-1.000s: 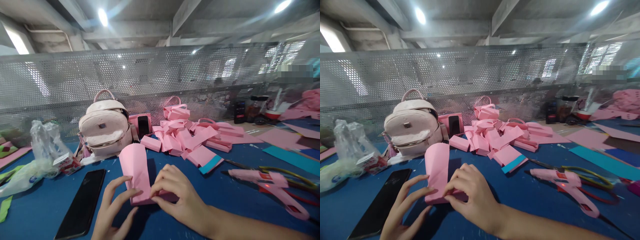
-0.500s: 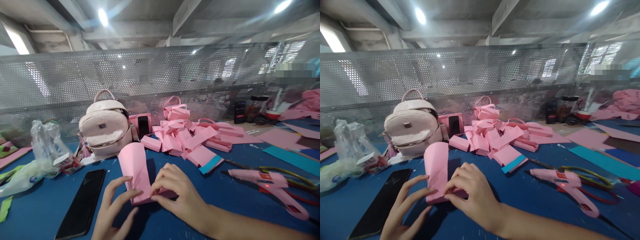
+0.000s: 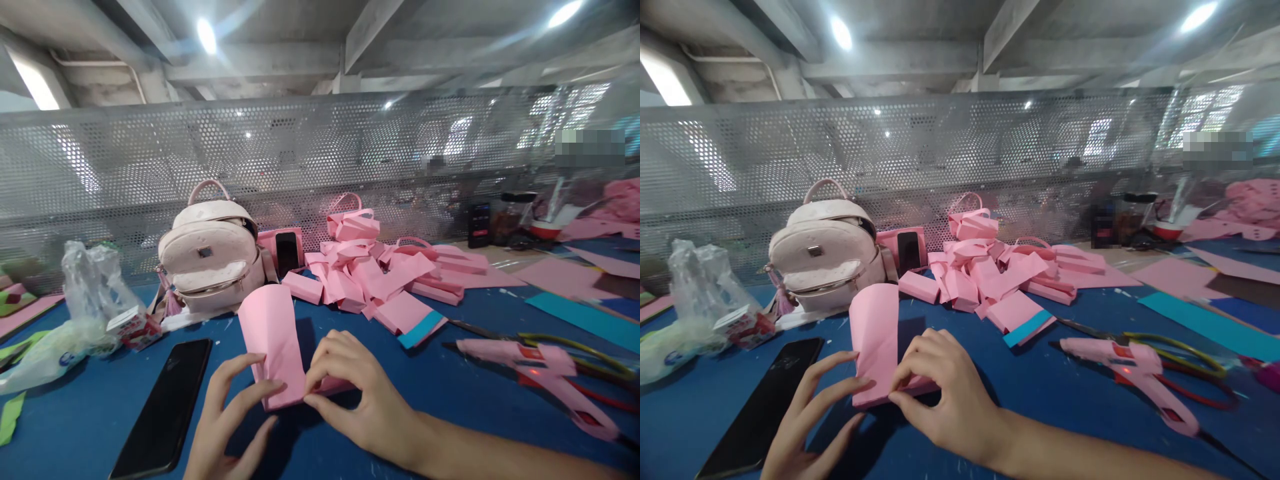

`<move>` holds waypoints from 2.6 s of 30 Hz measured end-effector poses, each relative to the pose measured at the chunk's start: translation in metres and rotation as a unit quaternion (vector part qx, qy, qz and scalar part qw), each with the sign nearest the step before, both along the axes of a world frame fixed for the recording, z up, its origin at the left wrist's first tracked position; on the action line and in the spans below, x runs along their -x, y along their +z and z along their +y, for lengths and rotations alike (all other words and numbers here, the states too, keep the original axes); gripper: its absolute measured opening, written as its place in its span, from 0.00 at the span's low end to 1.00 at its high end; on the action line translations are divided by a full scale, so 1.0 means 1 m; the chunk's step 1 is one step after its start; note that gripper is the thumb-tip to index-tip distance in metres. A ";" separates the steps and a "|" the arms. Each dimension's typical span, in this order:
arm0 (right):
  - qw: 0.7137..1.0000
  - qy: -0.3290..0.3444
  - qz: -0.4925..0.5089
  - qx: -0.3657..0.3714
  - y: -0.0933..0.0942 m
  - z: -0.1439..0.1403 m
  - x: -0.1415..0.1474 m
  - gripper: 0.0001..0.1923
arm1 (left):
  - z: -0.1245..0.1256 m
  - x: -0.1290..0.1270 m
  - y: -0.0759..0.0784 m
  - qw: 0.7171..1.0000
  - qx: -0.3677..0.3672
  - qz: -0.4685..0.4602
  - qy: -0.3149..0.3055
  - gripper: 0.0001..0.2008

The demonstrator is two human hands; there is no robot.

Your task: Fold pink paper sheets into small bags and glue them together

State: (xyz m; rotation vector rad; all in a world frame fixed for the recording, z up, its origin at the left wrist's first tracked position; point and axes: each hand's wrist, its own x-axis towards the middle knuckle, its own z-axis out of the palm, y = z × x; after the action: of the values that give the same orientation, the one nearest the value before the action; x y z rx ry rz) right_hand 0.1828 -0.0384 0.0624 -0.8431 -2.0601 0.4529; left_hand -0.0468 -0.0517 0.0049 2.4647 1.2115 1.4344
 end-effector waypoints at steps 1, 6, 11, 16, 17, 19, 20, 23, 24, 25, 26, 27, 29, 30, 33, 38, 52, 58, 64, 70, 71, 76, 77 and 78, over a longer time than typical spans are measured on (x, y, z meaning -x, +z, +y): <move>1.000 0.001 0.002 0.000 0.000 0.000 0.000 0.06 | 0.000 0.000 0.000 1.000 0.001 0.001 -0.001 0.16; 1.000 0.008 0.007 -0.001 -0.002 0.000 -0.001 0.05 | 0.000 0.001 0.000 1.000 -0.002 0.007 -0.005 0.17; 1.000 0.010 0.013 -0.005 -0.004 -0.001 -0.002 0.05 | 0.001 0.001 0.000 1.000 -0.005 0.006 -0.006 0.16; 1.000 0.010 0.011 0.001 -0.004 0.000 -0.002 0.04 | 0.001 0.001 -0.002 1.000 -0.006 0.005 -0.001 0.16; 1.000 0.009 0.010 0.003 -0.003 0.000 -0.002 0.04 | 0.001 0.001 -0.002 1.000 -0.006 0.006 0.000 0.16; 1.000 0.008 0.011 0.006 -0.002 0.001 -0.002 0.04 | 0.001 0.001 -0.002 1.000 -0.005 0.006 0.001 0.16; 1.000 0.009 0.014 0.006 -0.002 0.001 -0.002 0.04 | 0.001 0.001 -0.002 1.000 -0.003 0.005 0.001 0.16; 1.000 0.011 0.024 -0.002 0.000 0.002 -0.003 0.04 | 0.000 0.001 -0.002 1.000 0.000 0.003 0.000 0.16; 1.000 0.011 0.025 -0.006 0.000 0.002 -0.003 0.04 | 0.000 0.001 -0.001 1.000 0.000 0.003 0.000 0.16; 1.000 0.011 0.024 -0.009 0.000 0.003 -0.003 0.04 | 0.000 0.001 -0.001 1.000 -0.001 0.002 0.000 0.16; 1.000 0.011 0.020 -0.012 0.001 0.003 -0.003 0.04 | 0.000 0.001 -0.001 1.000 -0.002 0.001 0.000 0.16; 1.000 0.010 0.015 -0.016 0.001 0.003 -0.003 0.04 | 0.000 0.001 -0.001 1.000 -0.003 0.000 0.000 0.16; 1.000 0.009 0.000 -0.023 0.000 0.002 -0.003 0.04 | 0.000 0.001 0.000 1.000 -0.006 -0.001 0.003 0.16; 1.000 0.009 -0.009 -0.026 0.000 0.002 -0.002 0.04 | 0.000 0.001 0.000 1.000 -0.008 0.000 0.005 0.16; 0.999 0.006 -0.031 -0.037 0.000 0.002 -0.002 0.05 | 0.001 0.001 -0.001 1.000 -0.014 0.007 0.010 0.15; 0.996 -0.014 -0.054 -0.063 0.001 0.002 0.000 0.03 | 0.001 0.001 -0.001 1.000 -0.007 0.010 0.004 0.15; 1.000 -0.005 0.016 0.008 0.001 -0.002 0.000 0.05 | 0.000 0.000 0.000 1.000 -0.006 0.001 0.013 0.15; 1.000 -0.005 0.012 -0.027 0.002 0.001 -0.002 0.03 | 0.000 0.000 -0.001 1.000 -0.002 0.005 0.009 0.16; 0.996 -0.008 -0.053 -0.069 0.005 -0.002 -0.002 0.04 | 0.000 0.001 -0.001 1.000 -0.003 0.005 0.008 0.16; 0.994 -0.005 -0.069 -0.085 0.008 -0.004 0.001 0.01 | 0.001 0.001 -0.002 1.000 -0.014 0.015 0.001 0.17; 0.994 -0.006 -0.071 -0.083 0.008 -0.004 0.001 0.01 | 0.001 0.001 -0.002 1.000 -0.018 0.018 -0.001 0.18; 0.993 -0.007 -0.082 -0.080 0.007 -0.003 0.002 0.02 | 0.001 0.000 0.000 0.999 -0.028 0.029 -0.003 0.19; 0.993 -0.010 -0.083 -0.078 0.007 -0.003 0.003 0.02 | 0.001 0.000 0.001 0.999 -0.031 0.030 -0.003 0.19; 0.994 -0.013 -0.083 -0.075 0.006 -0.003 0.003 0.02 | 0.000 0.000 0.001 0.999 -0.034 0.031 -0.003 0.19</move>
State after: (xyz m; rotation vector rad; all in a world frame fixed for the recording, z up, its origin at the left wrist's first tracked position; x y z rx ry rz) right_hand 0.1798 -0.0417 0.0683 -0.8405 -2.2006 0.2171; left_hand -0.0467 -0.0512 0.0061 2.5735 1.1851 1.4313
